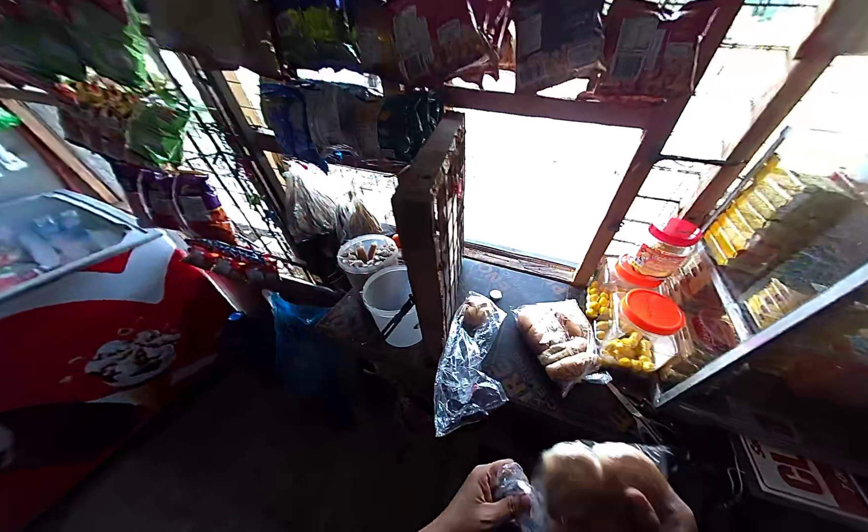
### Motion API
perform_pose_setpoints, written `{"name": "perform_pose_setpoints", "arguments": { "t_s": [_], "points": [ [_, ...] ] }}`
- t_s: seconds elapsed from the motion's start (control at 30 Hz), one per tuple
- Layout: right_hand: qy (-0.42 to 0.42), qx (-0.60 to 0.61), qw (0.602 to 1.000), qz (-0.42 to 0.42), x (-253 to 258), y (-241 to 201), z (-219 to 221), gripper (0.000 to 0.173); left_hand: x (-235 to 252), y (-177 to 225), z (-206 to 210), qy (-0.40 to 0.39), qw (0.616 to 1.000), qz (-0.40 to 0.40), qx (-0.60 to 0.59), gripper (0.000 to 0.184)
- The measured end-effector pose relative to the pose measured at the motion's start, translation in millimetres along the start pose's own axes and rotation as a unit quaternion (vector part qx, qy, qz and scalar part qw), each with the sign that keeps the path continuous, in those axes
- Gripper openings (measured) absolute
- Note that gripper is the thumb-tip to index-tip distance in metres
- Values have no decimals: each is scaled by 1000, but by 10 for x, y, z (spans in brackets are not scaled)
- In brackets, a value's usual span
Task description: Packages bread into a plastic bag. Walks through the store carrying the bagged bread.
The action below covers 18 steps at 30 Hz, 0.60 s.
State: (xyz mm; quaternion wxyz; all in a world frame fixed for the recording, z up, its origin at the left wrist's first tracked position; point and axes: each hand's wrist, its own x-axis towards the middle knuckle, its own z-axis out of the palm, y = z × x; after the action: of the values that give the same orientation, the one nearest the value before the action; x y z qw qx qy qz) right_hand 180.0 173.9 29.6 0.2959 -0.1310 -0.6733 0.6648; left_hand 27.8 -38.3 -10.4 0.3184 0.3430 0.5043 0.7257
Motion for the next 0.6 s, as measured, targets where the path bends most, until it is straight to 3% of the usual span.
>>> {"name": "perform_pose_setpoints", "arguments": {
  "t_s": [0.1, 0.2, 0.3, 0.37, 0.43, 0.5, 0.6],
  "points": [
    [1, 44, 999, 12, -105, 20, -38, 41, 30, 13, 20, 13, 1000, -6, 16, 4],
    [16, 2, 999, 29, -81, -31, 80, 53, -28, 25, 30, 33, 999, -10, 16, 10],
    [14, 114, 990, 77, -233, -114, 59, 57, 10, 43, 27, 59, 998, -19, 7, 9],
    [19, 191, 979, 68, -265, -39, 74, 47, -16, 64, 21, 48, 999, -15, -11, 8],
    [-56, 301, 951, 44, -231, 52, 68, 43, 13, 128, 18, 30, 999, -7, -26, 4],
    [-193, 416, 888, 40, -209, 215, 50, 65, 14, 202, 57, 7, 999, -2, -31, 5],
    [-249, 458, 853, 38, -370, 196, 3, 47, 42, 255, 117, -46, 999, -5, -12, 3]
  ]
}}
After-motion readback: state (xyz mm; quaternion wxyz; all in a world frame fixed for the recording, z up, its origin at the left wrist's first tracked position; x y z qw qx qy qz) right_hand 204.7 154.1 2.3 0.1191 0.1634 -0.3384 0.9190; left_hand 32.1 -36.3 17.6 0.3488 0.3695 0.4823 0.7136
